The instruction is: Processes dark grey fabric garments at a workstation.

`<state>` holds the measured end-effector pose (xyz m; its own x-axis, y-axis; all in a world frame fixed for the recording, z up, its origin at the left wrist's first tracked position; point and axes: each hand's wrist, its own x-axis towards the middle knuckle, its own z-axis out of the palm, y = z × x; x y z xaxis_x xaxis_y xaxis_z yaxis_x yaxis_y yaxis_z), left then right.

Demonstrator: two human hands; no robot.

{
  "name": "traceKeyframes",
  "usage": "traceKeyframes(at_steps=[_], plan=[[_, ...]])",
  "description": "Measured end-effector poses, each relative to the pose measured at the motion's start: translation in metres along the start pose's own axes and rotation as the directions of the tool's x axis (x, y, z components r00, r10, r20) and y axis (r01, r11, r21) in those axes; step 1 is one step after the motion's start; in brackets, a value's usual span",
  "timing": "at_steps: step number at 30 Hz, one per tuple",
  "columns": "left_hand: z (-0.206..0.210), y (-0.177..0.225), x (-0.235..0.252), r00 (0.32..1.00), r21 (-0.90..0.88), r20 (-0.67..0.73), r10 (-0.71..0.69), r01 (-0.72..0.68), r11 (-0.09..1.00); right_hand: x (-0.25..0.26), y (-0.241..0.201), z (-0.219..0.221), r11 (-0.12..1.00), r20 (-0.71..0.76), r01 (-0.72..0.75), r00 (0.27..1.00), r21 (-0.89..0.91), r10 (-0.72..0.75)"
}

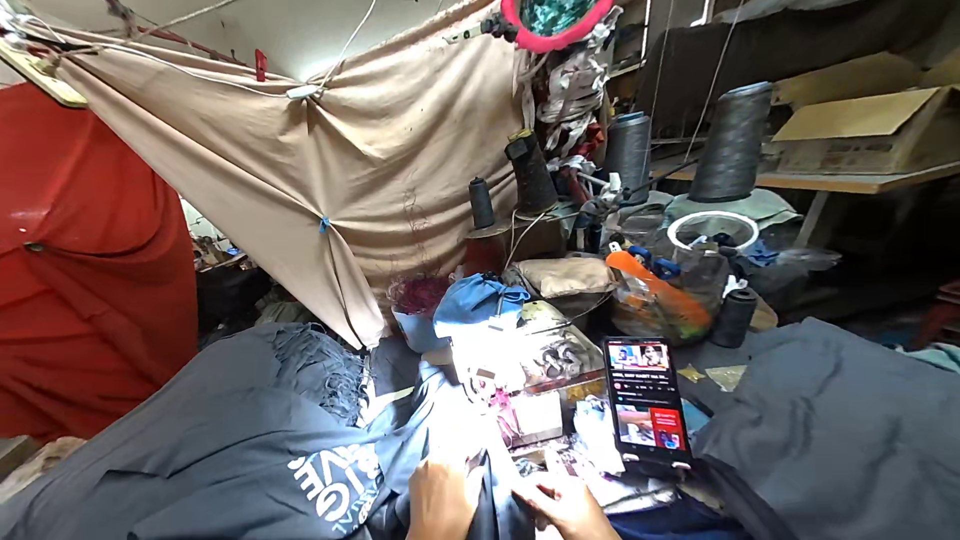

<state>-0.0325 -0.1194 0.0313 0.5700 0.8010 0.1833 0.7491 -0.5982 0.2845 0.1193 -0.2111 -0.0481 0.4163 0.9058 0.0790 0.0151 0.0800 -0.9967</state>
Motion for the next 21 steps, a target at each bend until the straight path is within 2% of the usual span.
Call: traceKeyframes(at_steps=[3, 5, 7, 9, 13, 21], plan=[[0.019, -0.031, -0.030, 0.979, -0.035, -0.169, 0.116, -0.123, 0.992, -0.019, 0.004, -0.005, 1.000, 0.025, 0.023, 0.999, 0.008, -0.023], [0.033, -0.043, -0.040, 0.929, -0.109, -0.326, 0.178, -0.224, 0.968, -0.026, 0.006, -0.006, 1.000, 0.032, 0.030, 0.999, 0.000, -0.030], [0.042, -0.042, -0.047, 0.870, -0.231, -0.453, 0.192, -0.323, 0.918, -0.029, 0.008, -0.005, 1.000, 0.048, -0.004, 0.999, 0.023, 0.003], [0.050, -0.035, -0.050, 0.828, -0.304, -0.521, 0.206, -0.406, 0.862, -0.031, 0.008, -0.002, 0.993, 0.070, -0.064, 0.996, 0.103, 0.057], [0.067, -0.029, -0.049, 0.769, -0.303, -0.572, 0.284, -0.520, 0.798, -0.033, 0.011, 0.004, 0.966, 0.077, -0.101, 0.993, 0.238, 0.085], [0.073, -0.034, -0.051, 0.713, -0.217, -0.584, 0.388, -0.598, 0.771, -0.038, 0.008, 0.005, 0.977, 0.067, -0.069, 0.996, 0.201, 0.057]])
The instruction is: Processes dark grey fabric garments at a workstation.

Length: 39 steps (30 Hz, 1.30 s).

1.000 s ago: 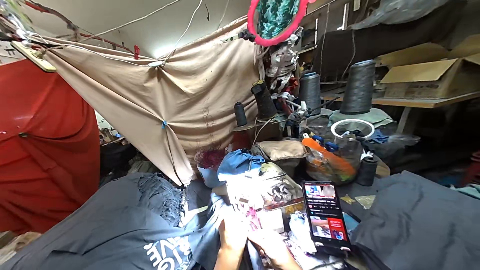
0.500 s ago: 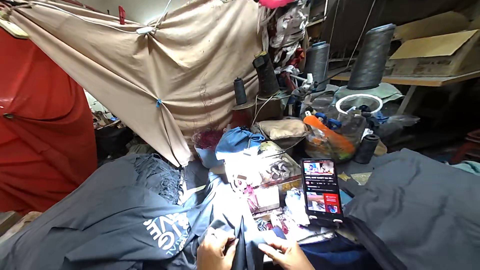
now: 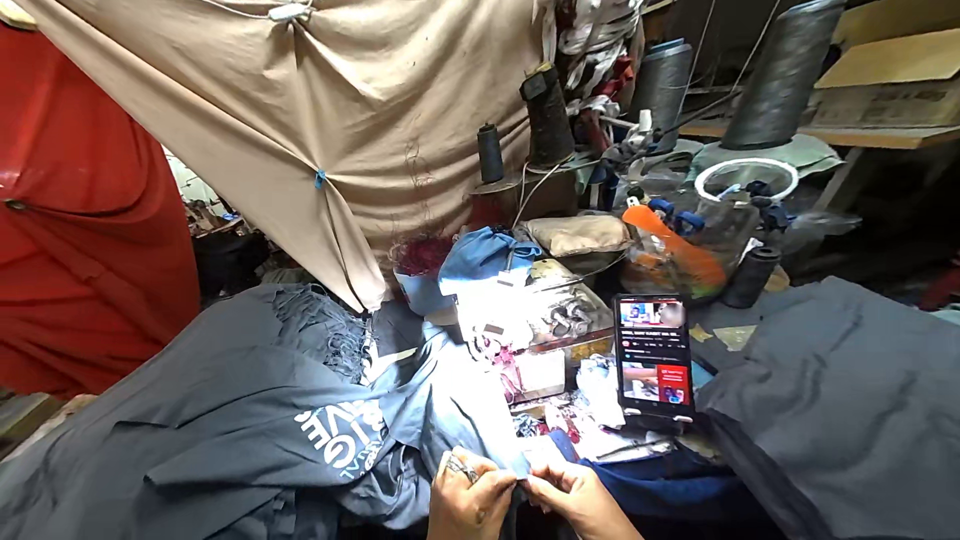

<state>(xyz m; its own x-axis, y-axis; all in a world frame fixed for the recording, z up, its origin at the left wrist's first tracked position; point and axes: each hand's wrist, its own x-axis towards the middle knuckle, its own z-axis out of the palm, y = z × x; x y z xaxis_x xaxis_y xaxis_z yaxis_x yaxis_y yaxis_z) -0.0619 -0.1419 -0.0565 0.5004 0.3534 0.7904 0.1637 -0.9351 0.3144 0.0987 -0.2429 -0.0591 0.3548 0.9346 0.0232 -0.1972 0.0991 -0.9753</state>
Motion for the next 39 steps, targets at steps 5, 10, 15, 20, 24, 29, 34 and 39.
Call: traceKeyframes(at_steps=[5, 10, 15, 20, 24, 29, 34, 39], plan=[[0.000, -0.001, -0.002, 0.998, 0.042, 0.000, 0.066, -0.066, 0.997, -0.001, -0.003, 0.001, 1.000, -0.028, -0.014, 1.000, -0.027, 0.013], [0.000, -0.001, -0.002, 0.992, 0.084, 0.021, 0.124, -0.125, 0.989, -0.002, -0.004, 0.001, 1.000, -0.021, -0.025, 0.999, 0.003, 0.025], [0.002, -0.002, -0.006, 0.978, 0.114, -0.008, 0.208, -0.206, 0.972, 0.000, -0.006, 0.004, 0.999, -0.054, -0.026, 0.998, 0.023, 0.027], [0.023, -0.017, -0.006, 0.988, 0.440, -0.030, 0.153, -0.124, 0.890, 0.001, -0.008, 0.006, 0.996, -0.066, 0.026, 0.997, -0.082, -0.032], [0.031, -0.023, 0.023, 0.998, 0.563, 0.060, -0.013, -0.023, 0.826, 0.005, 0.011, 0.007, 0.966, -0.060, 0.049, 0.996, -0.254, -0.066], [0.037, -0.020, 0.037, 0.993, 0.631, 0.071, -0.091, 0.026, 0.776, 0.005, 0.020, 0.006, 0.956, -0.045, 0.041, 0.997, -0.292, -0.057], [0.033, -0.021, 0.040, 0.982, 0.644, 0.126, -0.141, 0.027, 0.765, 0.013, 0.016, 0.007, 0.957, -0.088, 0.051, 0.993, -0.287, -0.079], [0.025, -0.025, 0.047, 0.980, 0.620, 0.164, -0.109, -0.017, 0.785, 0.056, 0.004, 0.007, 0.943, -0.120, 0.116, 0.980, -0.311, -0.160]])
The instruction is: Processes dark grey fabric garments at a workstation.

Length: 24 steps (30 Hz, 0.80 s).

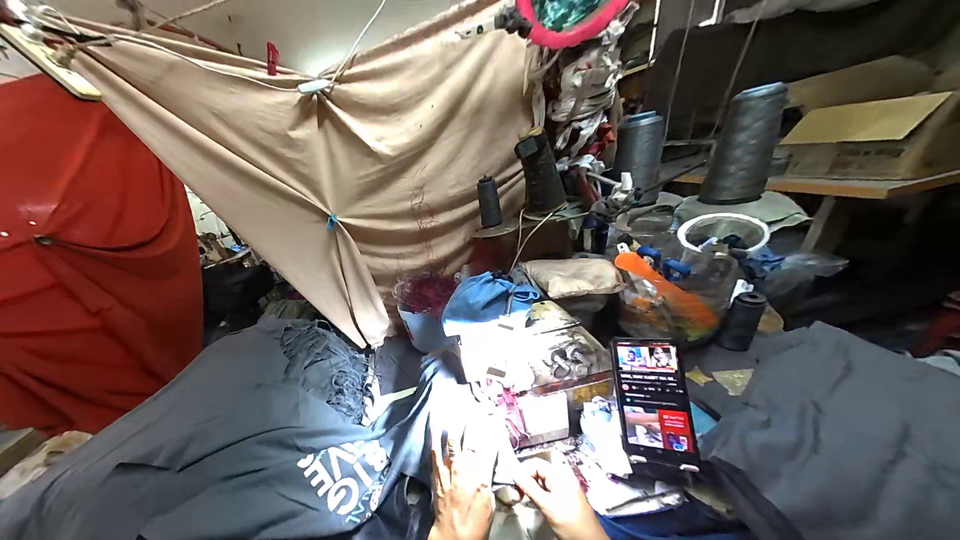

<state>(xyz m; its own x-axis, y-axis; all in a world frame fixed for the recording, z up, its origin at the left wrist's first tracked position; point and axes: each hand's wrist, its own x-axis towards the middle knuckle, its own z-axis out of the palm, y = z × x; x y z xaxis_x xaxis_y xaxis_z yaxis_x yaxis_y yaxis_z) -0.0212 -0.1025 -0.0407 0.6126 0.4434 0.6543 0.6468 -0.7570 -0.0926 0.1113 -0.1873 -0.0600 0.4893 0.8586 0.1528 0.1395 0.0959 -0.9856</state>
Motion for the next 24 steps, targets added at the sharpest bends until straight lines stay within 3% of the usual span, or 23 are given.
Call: traceKeyframes(at_steps=[6, 9, 14, 17, 20, 24], plan=[[0.001, -0.011, 0.014, 1.000, -0.089, -0.006, -0.009, 0.009, 0.996, 0.056, -0.011, 0.008, 0.991, -0.003, -0.129, 0.992, 0.025, 0.129], [0.001, -0.017, 0.020, 0.999, -0.149, -0.036, -0.019, 0.013, 0.989, 0.060, -0.018, 0.010, 0.984, -0.013, -0.163, 0.986, 0.079, 0.164], [-0.012, -0.017, 0.028, 0.999, -0.226, 0.042, -0.024, 0.033, 0.974, 0.058, -0.021, 0.010, 0.984, 0.003, -0.172, 0.985, 0.053, 0.172], [-0.016, -0.016, 0.043, 0.949, -0.190, 0.302, -0.093, 0.155, 0.970, 0.058, -0.019, 0.012, 0.982, -0.011, -0.178, 0.984, 0.059, 0.179], [-0.017, -0.015, 0.066, 0.814, -0.123, 0.553, -0.176, 0.289, 0.949, 0.055, -0.022, 0.011, 0.979, -0.001, -0.191, 0.981, 0.075, 0.192], [-0.017, -0.014, 0.076, 0.742, -0.095, 0.633, -0.219, 0.356, 0.930, 0.055, -0.017, 0.010, 0.978, -0.003, -0.197, 0.980, 0.062, 0.198]])
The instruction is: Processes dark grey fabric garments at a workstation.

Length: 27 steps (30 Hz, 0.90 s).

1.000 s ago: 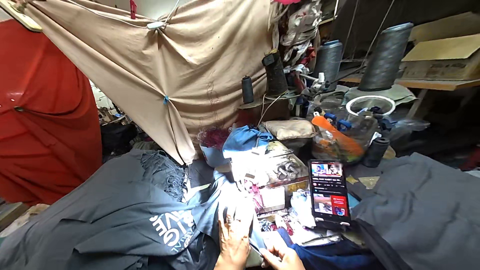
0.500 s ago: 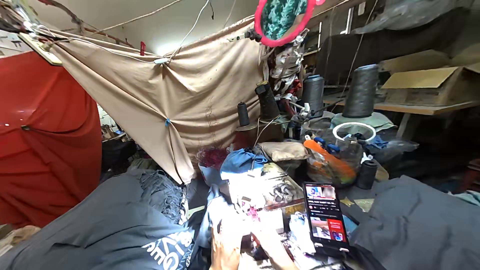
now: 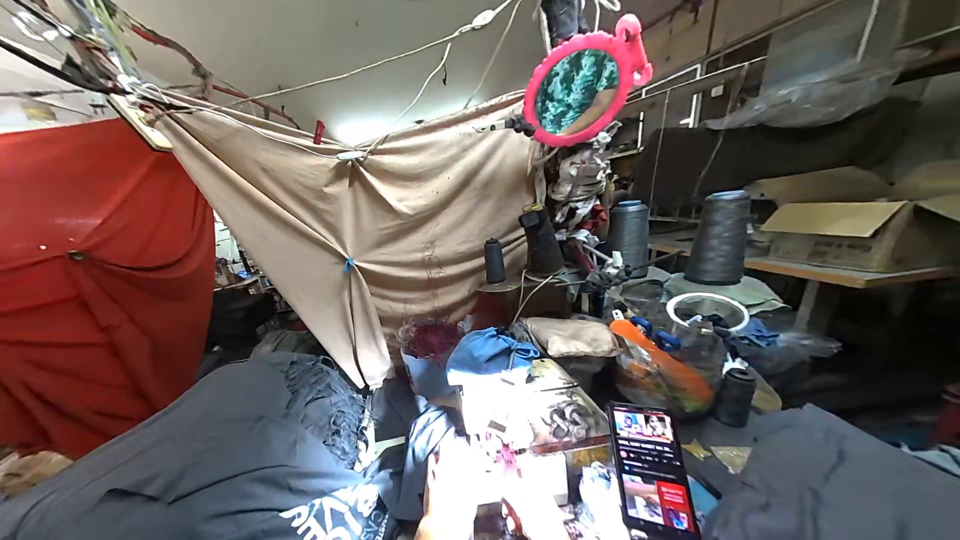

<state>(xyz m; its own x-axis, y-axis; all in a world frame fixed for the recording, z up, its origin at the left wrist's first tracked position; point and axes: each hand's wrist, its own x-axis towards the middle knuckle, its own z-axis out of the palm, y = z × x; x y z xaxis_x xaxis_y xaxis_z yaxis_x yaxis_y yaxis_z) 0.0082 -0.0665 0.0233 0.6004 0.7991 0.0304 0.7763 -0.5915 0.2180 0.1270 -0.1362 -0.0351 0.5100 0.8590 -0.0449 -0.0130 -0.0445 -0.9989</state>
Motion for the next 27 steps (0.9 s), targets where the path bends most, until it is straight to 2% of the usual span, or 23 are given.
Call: traceKeyframes(at_steps=[3, 5, 7, 8, 10, 12, 14, 16, 19, 21, 22, 24, 27], plan=[[0.003, -0.006, -0.007, 0.998, -0.062, -0.056, 0.013, -0.016, 0.998, 0.004, 0.009, -0.004, 0.971, -0.056, 0.147, 0.985, -0.189, -0.160], [0.013, -0.015, -0.019, 0.972, -0.163, -0.225, 0.065, -0.104, 0.981, 0.008, 0.017, -0.005, 0.915, -0.078, 0.293, 0.942, -0.276, -0.325], [0.015, -0.018, -0.036, 0.922, -0.147, -0.362, 0.139, -0.204, 0.968, 0.000, 0.011, -0.008, 0.836, 0.004, 0.408, 0.900, -0.367, -0.437], [0.010, -0.015, -0.047, 0.901, -0.104, -0.397, 0.174, -0.232, 0.967, -0.008, 0.006, -0.010, 0.812, 0.078, 0.429, 0.897, -0.395, -0.436], [-0.006, -0.006, -0.071, 0.922, -0.046, -0.323, 0.214, -0.242, 0.969, -0.018, -0.002, -0.019, 0.801, 0.271, 0.452, 0.889, -0.393, -0.369], [-0.010, -0.002, -0.086, 0.939, -0.081, -0.238, 0.246, -0.272, 0.959, -0.020, -0.003, -0.025, 0.744, 0.391, 0.529, 0.837, -0.407, -0.382], [-0.010, -0.001, -0.093, 0.943, -0.170, -0.201, 0.265, -0.300, 0.939, -0.021, -0.003, -0.027, 0.672, 0.360, 0.552, 0.833, -0.493, -0.420], [-0.010, 0.003, -0.094, 0.953, -0.220, -0.183, 0.243, -0.280, 0.935, -0.021, -0.008, -0.032, 0.634, 0.266, 0.500, 0.861, -0.590, -0.433], [0.004, 0.005, -0.086, 0.944, -0.151, -0.266, 0.196, -0.242, 0.958, -0.016, -0.012, -0.039, 0.633, 0.085, 0.394, 0.884, -0.667, -0.460], [0.009, 0.005, -0.086, 0.936, -0.126, -0.316, 0.156, -0.204, 0.971, -0.018, -0.013, -0.043, 0.634, 0.033, 0.342, 0.894, -0.694, -0.446], [0.009, 0.007, -0.088, 0.932, -0.125, -0.338, 0.131, -0.182, 0.975, -0.022, -0.014, -0.047, 0.644, 0.058, 0.347, 0.903, -0.681, -0.425], [0.007, 0.011, -0.097, 0.926, -0.150, -0.370, 0.072, -0.136, 0.979, -0.034, -0.008, -0.057, 0.654, 0.221, 0.437, 0.895, -0.617, -0.389], [-0.007, 0.028, -0.119, 0.918, -0.207, -0.384, 0.099, -0.190, 0.960, -0.055, 0.008, -0.060, 0.700, 0.531, 0.538, 0.805, -0.470, -0.263]])
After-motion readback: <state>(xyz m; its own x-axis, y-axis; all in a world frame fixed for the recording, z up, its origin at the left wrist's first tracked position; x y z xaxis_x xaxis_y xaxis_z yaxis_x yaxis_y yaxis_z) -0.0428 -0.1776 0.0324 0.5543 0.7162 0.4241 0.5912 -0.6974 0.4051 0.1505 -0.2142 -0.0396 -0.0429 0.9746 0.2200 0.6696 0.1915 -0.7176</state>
